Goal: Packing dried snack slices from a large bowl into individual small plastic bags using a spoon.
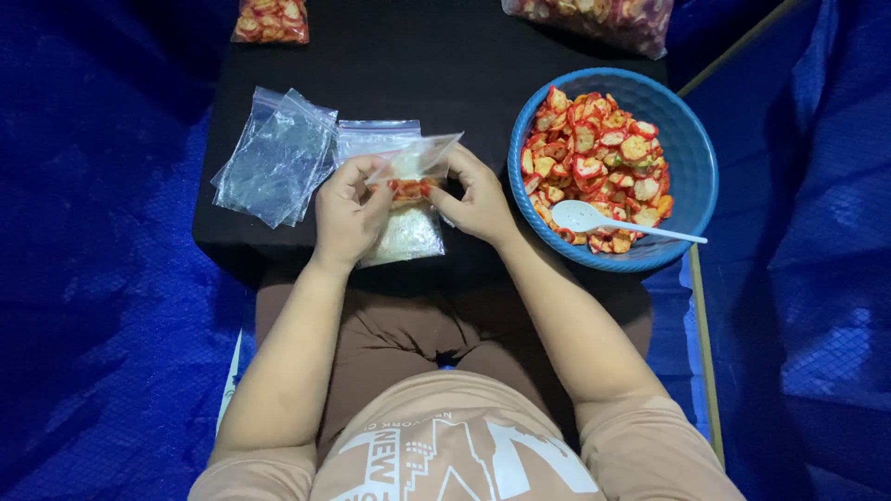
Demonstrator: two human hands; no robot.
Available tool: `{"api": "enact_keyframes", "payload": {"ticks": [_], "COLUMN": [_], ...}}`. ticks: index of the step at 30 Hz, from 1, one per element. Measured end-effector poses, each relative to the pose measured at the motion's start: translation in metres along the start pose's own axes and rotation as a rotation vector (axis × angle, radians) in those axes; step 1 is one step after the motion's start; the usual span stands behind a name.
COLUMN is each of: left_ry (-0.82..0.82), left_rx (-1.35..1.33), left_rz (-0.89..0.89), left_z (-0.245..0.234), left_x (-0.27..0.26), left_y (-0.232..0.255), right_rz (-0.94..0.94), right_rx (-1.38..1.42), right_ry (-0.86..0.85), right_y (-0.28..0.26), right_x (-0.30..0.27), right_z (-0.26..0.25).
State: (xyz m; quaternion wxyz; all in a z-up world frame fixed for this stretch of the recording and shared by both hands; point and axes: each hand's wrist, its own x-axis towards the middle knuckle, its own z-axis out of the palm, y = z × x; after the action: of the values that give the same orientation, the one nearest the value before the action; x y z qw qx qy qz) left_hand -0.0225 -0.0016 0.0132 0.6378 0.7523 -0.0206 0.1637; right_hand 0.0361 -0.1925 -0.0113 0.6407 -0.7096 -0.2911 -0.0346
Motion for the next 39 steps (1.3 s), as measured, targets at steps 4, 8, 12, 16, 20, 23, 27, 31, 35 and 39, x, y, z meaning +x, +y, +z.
{"api": "enact_keyframes", "payload": {"ticks": [4,8,12,16,20,23,27,31,35,39], "left_ry": [0.008,0.024,0.034,0.020,-0.059,-0.116,-0.179,-0.195,-0.204,-0.191], "left_rx": [-0.111,-0.101,-0.072,-0.218,-0.212,-0.183,-0.182,-0.169,-0.200,-0.221], "left_rz": [-0.042,-0.006,0.029,-0.025,-0.006,0.019,-0.086,-0.097,-0.079,-0.077], "left_z": [-0.004,-0.003,-0.008,-0.006,-0.008,-0.010,-0.011,-0.013,-0.013,-0.012], "left_x": [0.000,0.001,0.002,0.003,0.006,0.006,0.004,0.004,0.004,0.003], "left_y": [-0.016,-0.011,-0.019,-0.012,-0.019,-0.022,-0.017,-0.017,-0.018,-0.017], "right_rz": [-0.004,0.016,0.070,0.096,0.111,0.115,0.107,0.119,0.103,0.078], "right_rx": [0.062,0.041,0.045,0.068,0.122,0.148,0.161,0.171,0.133,0.053], "right_ry": [0.008,-0.010,-0.013,-0.001,0.042,0.070,0.082,0.042,0.007,0.027], "right_y": [-0.012,-0.006,0.001,-0.010,-0.006,0.002,0.004,0.003,0.004,-0.002], "right_x": [0.004,0.002,0.002,0.004,0.002,0.001,0.000,0.000,-0.001,0.000], "right_z": [0.000,-0.002,-0.004,-0.002,-0.002,-0.002,-0.002,-0.002,-0.002,-0.002]}}
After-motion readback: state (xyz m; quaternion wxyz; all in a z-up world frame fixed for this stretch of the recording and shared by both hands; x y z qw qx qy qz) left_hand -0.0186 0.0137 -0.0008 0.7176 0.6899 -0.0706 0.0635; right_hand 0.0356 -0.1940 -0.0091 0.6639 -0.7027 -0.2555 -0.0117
